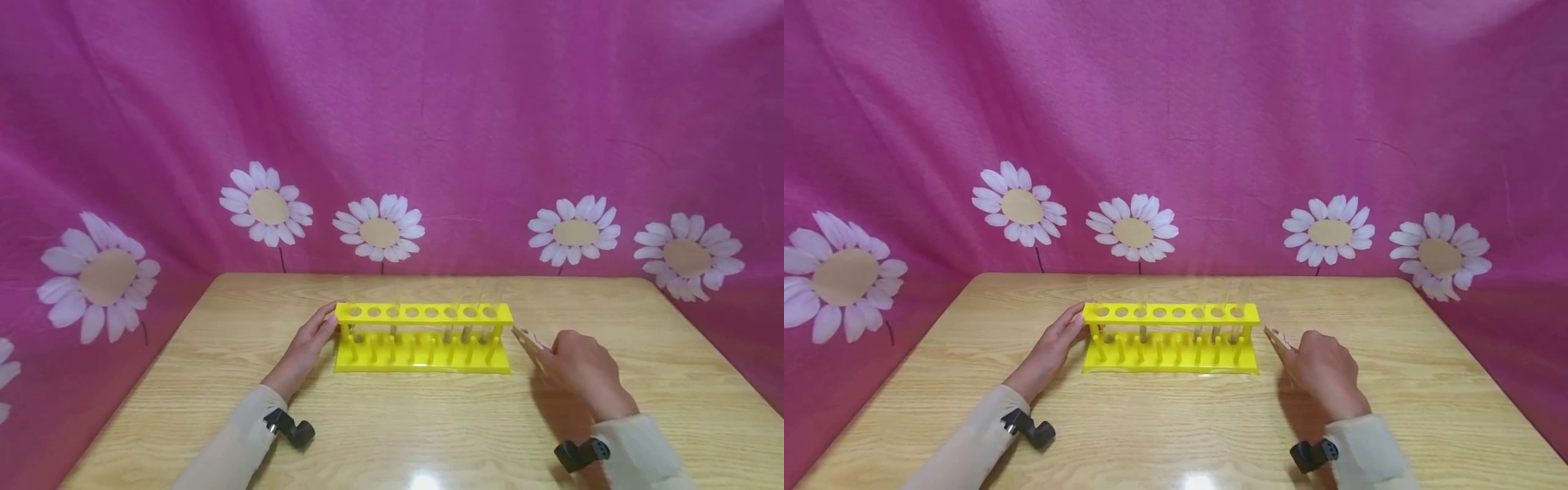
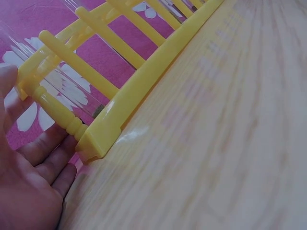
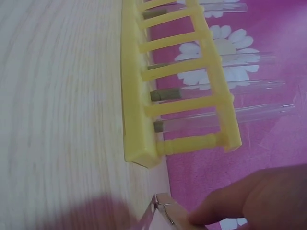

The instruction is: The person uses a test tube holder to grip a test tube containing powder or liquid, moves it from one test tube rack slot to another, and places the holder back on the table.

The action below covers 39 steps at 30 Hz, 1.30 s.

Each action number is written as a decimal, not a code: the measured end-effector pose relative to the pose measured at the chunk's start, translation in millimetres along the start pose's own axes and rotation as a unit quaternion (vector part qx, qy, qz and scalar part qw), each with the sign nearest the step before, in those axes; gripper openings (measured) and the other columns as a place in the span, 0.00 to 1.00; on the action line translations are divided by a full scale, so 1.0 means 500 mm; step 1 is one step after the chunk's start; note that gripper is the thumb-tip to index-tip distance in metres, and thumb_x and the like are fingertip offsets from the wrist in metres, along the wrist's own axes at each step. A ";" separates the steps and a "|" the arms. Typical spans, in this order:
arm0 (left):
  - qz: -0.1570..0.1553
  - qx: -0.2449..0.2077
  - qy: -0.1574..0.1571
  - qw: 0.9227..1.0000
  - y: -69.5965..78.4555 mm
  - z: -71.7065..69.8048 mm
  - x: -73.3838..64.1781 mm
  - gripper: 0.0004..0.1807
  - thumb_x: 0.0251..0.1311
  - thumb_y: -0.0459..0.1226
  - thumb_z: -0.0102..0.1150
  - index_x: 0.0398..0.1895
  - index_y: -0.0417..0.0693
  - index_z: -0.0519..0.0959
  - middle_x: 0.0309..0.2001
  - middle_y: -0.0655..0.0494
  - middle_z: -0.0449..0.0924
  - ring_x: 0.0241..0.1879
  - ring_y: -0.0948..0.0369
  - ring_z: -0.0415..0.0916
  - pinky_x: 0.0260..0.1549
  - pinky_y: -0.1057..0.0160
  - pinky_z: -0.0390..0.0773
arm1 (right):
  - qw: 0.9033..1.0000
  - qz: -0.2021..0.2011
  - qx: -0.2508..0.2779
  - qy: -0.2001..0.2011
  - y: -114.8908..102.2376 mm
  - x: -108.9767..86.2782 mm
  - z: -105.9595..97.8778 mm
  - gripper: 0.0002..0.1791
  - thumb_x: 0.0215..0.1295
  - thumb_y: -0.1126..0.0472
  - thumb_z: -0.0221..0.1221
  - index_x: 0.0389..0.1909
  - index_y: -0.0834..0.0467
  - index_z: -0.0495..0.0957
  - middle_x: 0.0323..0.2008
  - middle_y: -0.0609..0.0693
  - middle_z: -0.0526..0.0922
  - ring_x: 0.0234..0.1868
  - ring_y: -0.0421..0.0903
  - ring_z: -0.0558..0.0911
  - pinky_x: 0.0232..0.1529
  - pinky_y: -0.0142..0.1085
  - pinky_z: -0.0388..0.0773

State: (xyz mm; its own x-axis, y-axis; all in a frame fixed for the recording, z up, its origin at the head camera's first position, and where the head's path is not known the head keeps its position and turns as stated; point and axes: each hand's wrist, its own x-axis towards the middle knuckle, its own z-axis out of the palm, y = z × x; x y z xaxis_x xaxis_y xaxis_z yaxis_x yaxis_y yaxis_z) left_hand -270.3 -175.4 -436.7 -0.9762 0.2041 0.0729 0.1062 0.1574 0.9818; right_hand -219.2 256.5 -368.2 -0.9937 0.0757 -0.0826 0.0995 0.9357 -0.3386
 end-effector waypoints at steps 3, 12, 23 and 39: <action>0.001 -0.001 -0.001 1.000 -0.003 -0.002 0.001 0.32 0.70 0.58 0.43 0.73 0.58 0.59 0.72 0.59 0.58 0.70 0.56 0.56 0.69 0.50 0.57 | 1.000 0.009 -0.010 -0.011 -0.002 0.000 0.003 0.15 0.62 0.55 0.54 0.21 0.60 0.75 0.18 0.52 0.71 0.21 0.49 0.69 0.19 0.37 0.63; 0.007 -0.007 -0.003 1.000 0.003 -0.001 -0.001 0.30 0.71 0.55 0.42 0.72 0.55 0.60 0.72 0.56 0.58 0.70 0.55 0.57 0.69 0.48 0.57 | 0.999 0.008 -0.012 -0.041 0.006 -0.001 0.016 0.12 0.59 0.57 0.56 0.21 0.61 0.75 0.19 0.53 0.71 0.21 0.49 0.70 0.18 0.37 0.64; 0.007 0.004 0.002 1.000 0.001 -0.002 0.004 0.32 0.72 0.54 0.43 0.73 0.51 0.58 0.71 0.53 0.60 0.66 0.52 0.62 0.67 0.49 0.60 | 0.999 0.000 -0.001 -0.034 0.000 -0.001 0.028 0.13 0.55 0.58 0.63 0.19 0.62 0.73 0.18 0.52 0.69 0.21 0.48 0.69 0.19 0.36 0.64; -0.007 -0.028 0.000 1.000 0.014 -0.002 0.006 0.27 0.73 0.50 0.43 0.72 0.55 0.61 0.67 0.48 0.64 0.62 0.49 0.67 0.64 0.49 0.66 | 0.999 0.006 -0.007 -0.033 0.000 -0.006 0.024 0.19 0.54 0.52 0.67 0.16 0.59 0.73 0.16 0.49 0.69 0.19 0.46 0.68 0.18 0.34 0.63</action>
State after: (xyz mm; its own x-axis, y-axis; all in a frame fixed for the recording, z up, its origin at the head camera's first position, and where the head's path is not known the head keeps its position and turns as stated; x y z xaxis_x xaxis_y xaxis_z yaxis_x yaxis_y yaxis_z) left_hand -272.5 -174.5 -429.3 -0.9774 0.2029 0.0597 0.0824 0.1055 0.9910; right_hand -215.8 252.2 -379.3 -0.9867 0.0653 -0.1490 0.1110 0.9398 -0.3233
